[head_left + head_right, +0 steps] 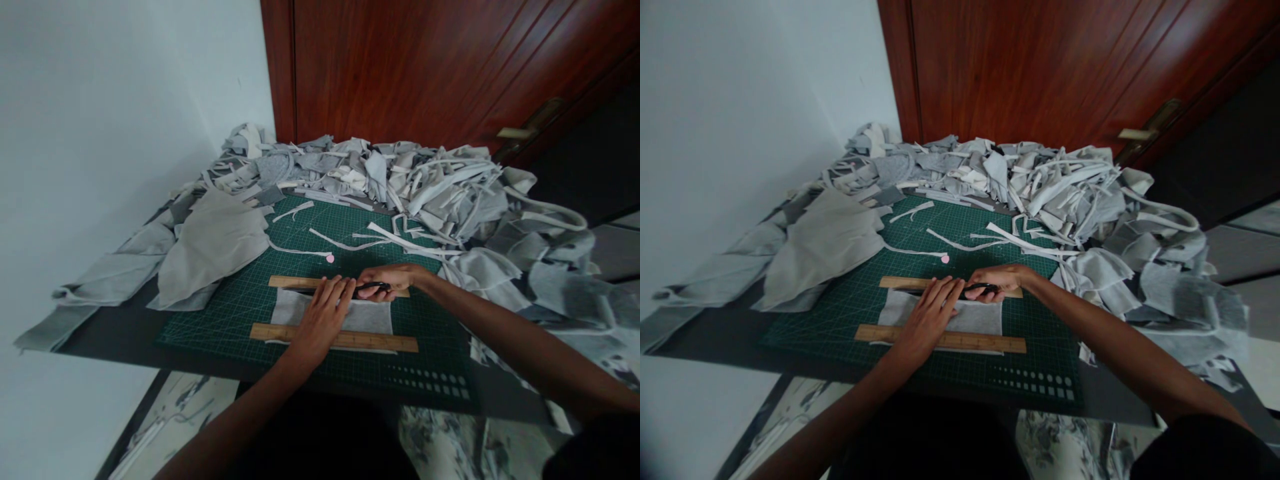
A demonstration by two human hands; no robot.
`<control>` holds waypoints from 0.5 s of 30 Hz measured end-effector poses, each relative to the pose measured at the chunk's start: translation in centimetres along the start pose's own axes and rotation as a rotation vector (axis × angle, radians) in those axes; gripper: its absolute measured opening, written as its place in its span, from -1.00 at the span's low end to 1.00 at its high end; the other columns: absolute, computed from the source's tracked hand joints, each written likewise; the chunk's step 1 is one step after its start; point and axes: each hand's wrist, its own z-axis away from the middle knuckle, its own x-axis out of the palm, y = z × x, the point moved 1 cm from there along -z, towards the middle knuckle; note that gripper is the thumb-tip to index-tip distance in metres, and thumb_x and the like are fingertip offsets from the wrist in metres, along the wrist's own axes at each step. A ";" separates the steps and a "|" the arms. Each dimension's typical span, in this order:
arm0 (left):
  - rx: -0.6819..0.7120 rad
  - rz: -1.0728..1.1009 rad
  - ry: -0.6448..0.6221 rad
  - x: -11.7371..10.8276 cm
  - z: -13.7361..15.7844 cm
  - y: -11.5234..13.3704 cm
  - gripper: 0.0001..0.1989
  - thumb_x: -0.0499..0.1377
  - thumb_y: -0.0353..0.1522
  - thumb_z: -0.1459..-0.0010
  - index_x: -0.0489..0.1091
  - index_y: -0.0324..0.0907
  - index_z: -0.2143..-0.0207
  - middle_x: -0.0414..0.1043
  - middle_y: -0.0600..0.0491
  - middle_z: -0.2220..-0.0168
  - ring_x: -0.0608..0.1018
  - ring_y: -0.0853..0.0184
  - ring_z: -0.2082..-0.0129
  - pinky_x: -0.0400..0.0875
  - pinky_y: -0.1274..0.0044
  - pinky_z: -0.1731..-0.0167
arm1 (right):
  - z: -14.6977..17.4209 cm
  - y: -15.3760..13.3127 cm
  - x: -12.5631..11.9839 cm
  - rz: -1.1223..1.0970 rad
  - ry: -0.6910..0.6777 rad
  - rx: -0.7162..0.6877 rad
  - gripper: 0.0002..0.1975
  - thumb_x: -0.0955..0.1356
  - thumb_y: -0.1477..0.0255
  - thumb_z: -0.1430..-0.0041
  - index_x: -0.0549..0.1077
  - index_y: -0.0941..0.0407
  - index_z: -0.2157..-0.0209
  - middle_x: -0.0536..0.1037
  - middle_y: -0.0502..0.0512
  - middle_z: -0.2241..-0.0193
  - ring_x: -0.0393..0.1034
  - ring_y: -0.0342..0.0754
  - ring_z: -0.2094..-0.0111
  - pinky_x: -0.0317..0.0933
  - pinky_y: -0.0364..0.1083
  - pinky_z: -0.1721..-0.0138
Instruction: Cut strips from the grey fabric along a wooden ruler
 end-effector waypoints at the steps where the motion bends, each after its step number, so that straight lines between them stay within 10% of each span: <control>1: -0.001 0.000 0.008 0.0 0.0 0.0 -0.48 0.04 -0.47 -0.48 0.10 -0.35 -0.42 0.41 -0.19 -0.32 0.39 0.13 -0.38 0.24 0.21 -0.41 | -0.1 -0.1 0.0 0.002 0.002 -0.001 -0.58 0.41 0.18 -0.19 0.13 0.06 0.49 0.01 -0.22 0.58 -0.20 -0.30 0.63 -0.12 -0.36 0.73; 15: -0.020 0.024 0.042 0.4 0.0 -0.1 -0.48 0.00 -0.45 -0.50 0.04 -0.38 -0.43 0.43 -0.23 -0.28 0.41 0.14 -0.37 0.26 0.22 -0.40 | -1.3 -0.4 -0.1 -0.028 0.031 -0.013 -0.63 0.44 0.23 -0.16 0.20 0.09 0.47 0.05 -0.22 0.58 -0.17 -0.31 0.64 -0.14 -0.37 0.73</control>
